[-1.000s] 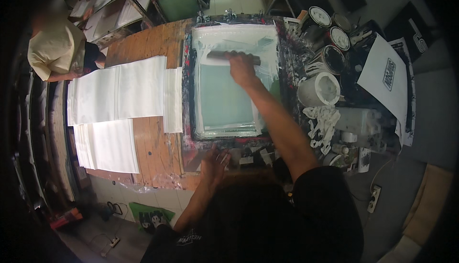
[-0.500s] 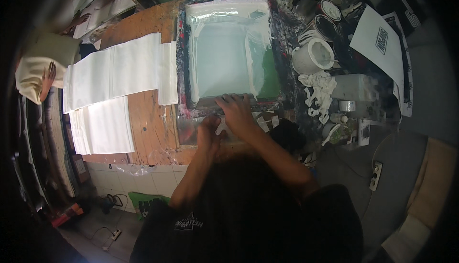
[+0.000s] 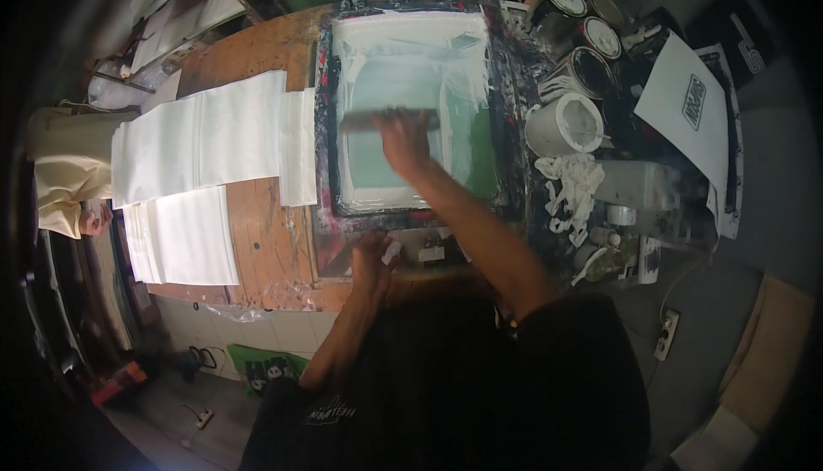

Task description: The person performs screen printing on white fabric using a squeegee and ink. They repeatedly pull ink across a screen, lift the screen to reveal printed fabric, and place new fabric under the screen. The process is repeated multiple times.

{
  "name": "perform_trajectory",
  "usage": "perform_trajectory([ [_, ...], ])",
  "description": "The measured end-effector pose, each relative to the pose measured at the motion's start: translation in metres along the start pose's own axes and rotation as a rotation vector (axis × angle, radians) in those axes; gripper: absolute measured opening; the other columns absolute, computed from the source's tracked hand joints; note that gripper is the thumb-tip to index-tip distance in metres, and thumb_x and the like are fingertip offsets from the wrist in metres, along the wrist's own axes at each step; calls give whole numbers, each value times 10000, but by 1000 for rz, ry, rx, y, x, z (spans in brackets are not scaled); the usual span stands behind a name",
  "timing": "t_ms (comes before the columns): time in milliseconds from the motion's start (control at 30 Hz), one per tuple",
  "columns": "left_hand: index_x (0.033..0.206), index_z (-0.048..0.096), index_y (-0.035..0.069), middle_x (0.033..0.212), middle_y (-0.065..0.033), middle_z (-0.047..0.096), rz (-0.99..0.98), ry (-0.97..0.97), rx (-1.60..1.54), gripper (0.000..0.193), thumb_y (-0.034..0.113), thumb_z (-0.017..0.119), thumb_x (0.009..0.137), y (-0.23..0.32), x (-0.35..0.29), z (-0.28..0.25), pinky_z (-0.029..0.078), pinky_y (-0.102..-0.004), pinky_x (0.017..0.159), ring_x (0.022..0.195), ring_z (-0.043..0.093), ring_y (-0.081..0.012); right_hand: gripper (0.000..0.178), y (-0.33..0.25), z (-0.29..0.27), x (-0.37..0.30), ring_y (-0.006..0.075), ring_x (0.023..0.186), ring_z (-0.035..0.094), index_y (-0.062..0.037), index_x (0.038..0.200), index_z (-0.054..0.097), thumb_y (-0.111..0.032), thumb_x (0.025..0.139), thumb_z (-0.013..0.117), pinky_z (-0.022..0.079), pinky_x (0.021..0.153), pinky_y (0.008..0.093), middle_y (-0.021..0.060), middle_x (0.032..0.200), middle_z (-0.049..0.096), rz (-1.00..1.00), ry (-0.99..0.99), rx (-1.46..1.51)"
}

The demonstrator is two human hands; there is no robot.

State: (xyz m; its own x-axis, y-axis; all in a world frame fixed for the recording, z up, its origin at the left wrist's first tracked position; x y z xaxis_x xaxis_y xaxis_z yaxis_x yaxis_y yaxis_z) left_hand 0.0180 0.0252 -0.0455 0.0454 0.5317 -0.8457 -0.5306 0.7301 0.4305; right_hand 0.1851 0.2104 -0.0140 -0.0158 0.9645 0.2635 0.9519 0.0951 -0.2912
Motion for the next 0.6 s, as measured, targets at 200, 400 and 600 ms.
perform_trajectory([
  [200,1113,530,146,1039,4,606,-17,2,16,304,195,647,836,4,-4,-1,386,-400,840,965,563,-133,490,36,-28,96,332,1115,660,-114,1244,686,45,787,610,466,934,532,138,1163,722,102,-262,105],
  [400,1109,530,137,1029,-23,636,40,-34,3,294,168,648,842,12,-14,-2,402,-374,830,933,586,-133,513,-20,-92,-38,363,1070,660,-67,1238,661,68,745,621,498,910,499,166,1165,706,-15,-253,308],
  [600,1006,546,131,989,-43,637,203,-193,30,145,122,634,890,45,-51,17,449,-335,841,894,590,-150,430,-82,-154,-95,310,1050,611,-57,1161,645,-25,732,634,416,884,491,128,1114,674,-111,-7,96],
])
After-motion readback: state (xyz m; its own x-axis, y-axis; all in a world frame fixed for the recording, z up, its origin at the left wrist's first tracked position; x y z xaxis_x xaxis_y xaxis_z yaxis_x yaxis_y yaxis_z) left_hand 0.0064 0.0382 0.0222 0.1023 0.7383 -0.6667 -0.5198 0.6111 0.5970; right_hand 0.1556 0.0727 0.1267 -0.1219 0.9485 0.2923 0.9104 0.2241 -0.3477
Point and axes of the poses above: each hand's wrist, its own x-axis towards the middle knuckle, its own z-axis out of the palm, y = z × x, the point moved 5 cm from there along x, towards the middle knuckle
